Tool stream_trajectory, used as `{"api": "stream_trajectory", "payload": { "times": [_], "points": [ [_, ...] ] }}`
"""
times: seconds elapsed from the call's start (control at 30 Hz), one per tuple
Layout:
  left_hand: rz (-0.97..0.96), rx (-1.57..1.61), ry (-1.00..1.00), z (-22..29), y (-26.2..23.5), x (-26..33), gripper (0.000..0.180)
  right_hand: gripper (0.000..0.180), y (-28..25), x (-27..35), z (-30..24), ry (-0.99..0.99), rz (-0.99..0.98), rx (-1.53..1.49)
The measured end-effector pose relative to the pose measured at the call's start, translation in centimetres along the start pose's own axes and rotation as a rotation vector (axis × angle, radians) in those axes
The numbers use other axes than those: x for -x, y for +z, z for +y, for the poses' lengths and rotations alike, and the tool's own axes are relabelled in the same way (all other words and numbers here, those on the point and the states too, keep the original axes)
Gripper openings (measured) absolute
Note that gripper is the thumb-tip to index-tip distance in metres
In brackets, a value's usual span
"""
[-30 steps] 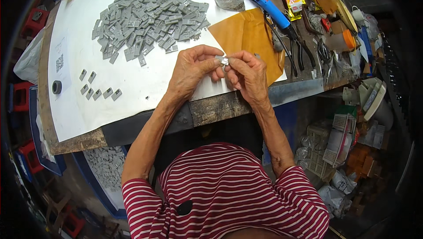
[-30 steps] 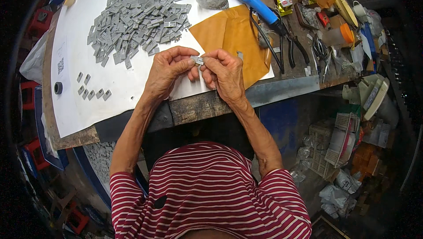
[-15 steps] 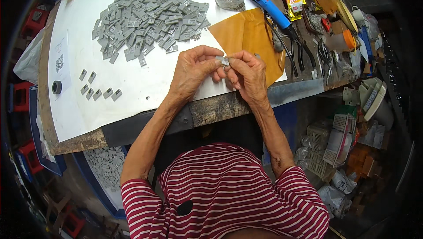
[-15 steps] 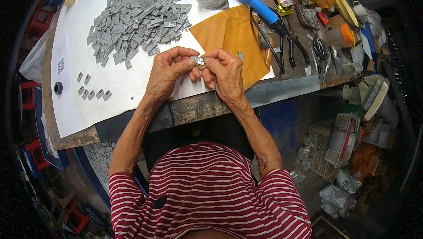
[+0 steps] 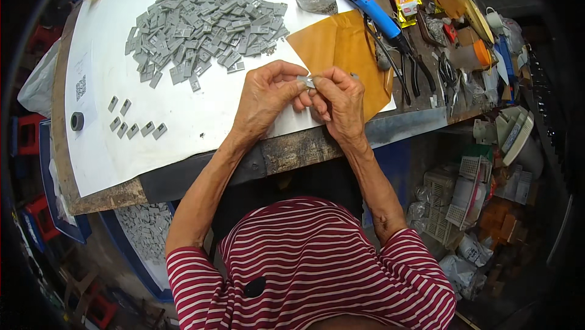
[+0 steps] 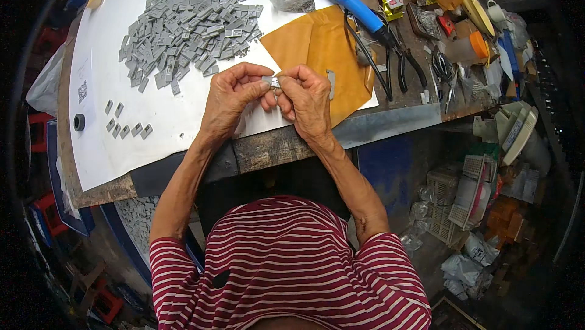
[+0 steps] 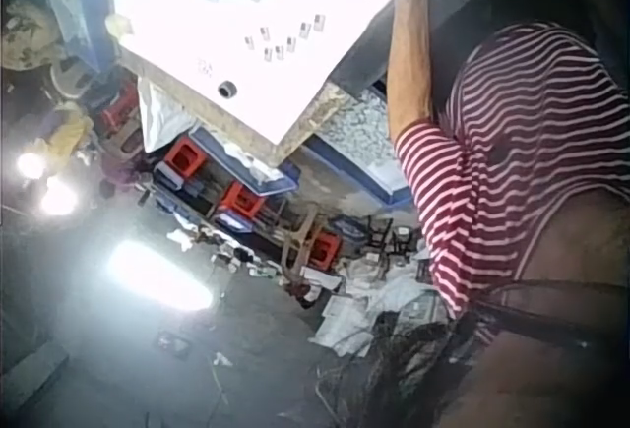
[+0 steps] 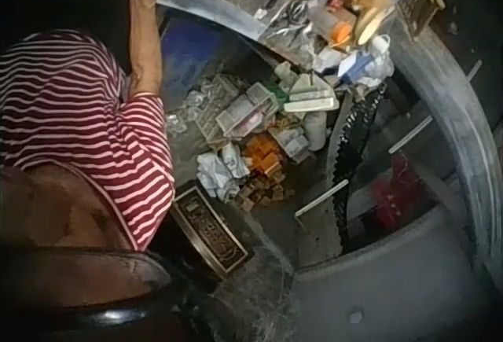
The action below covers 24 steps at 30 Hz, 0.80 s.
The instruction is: Assembling and inspecting small metal hardware components at a workbench.
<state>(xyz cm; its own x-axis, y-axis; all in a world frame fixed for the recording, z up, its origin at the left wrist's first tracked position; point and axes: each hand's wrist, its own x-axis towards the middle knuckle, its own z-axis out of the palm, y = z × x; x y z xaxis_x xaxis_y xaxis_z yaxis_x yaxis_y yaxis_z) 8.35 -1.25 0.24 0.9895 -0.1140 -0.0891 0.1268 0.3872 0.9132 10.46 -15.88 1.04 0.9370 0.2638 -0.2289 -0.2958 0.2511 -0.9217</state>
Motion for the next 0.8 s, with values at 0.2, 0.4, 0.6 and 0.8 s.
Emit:
{"api": "stream_trajectory", "payload": {
  "times": [0.2,0.4,0.6,0.8],
  "points": [
    [-0.015,-0.004,0.007,-0.2,-0.1,-0.1,0.018,0.009,0.1,-0.2,0.6,-0.028,0.005,0.028],
    [-0.006,-0.088,0.023,-0.2,-0.1,-0.1,0.019,0.011,0.0,-0.1,0.0,-0.004,0.014,0.113],
    [0.05,-0.396,0.135,0.0,-0.1,0.0,0.018,0.015,-0.2,-0.1,-1.4,0.019,-0.043,0.152],
    [0.042,-0.533,0.161,0.3,0.2,0.3,0.018,0.017,-0.5,-0.1,-1.0,0.016,-0.028,0.152]
  ]
}}
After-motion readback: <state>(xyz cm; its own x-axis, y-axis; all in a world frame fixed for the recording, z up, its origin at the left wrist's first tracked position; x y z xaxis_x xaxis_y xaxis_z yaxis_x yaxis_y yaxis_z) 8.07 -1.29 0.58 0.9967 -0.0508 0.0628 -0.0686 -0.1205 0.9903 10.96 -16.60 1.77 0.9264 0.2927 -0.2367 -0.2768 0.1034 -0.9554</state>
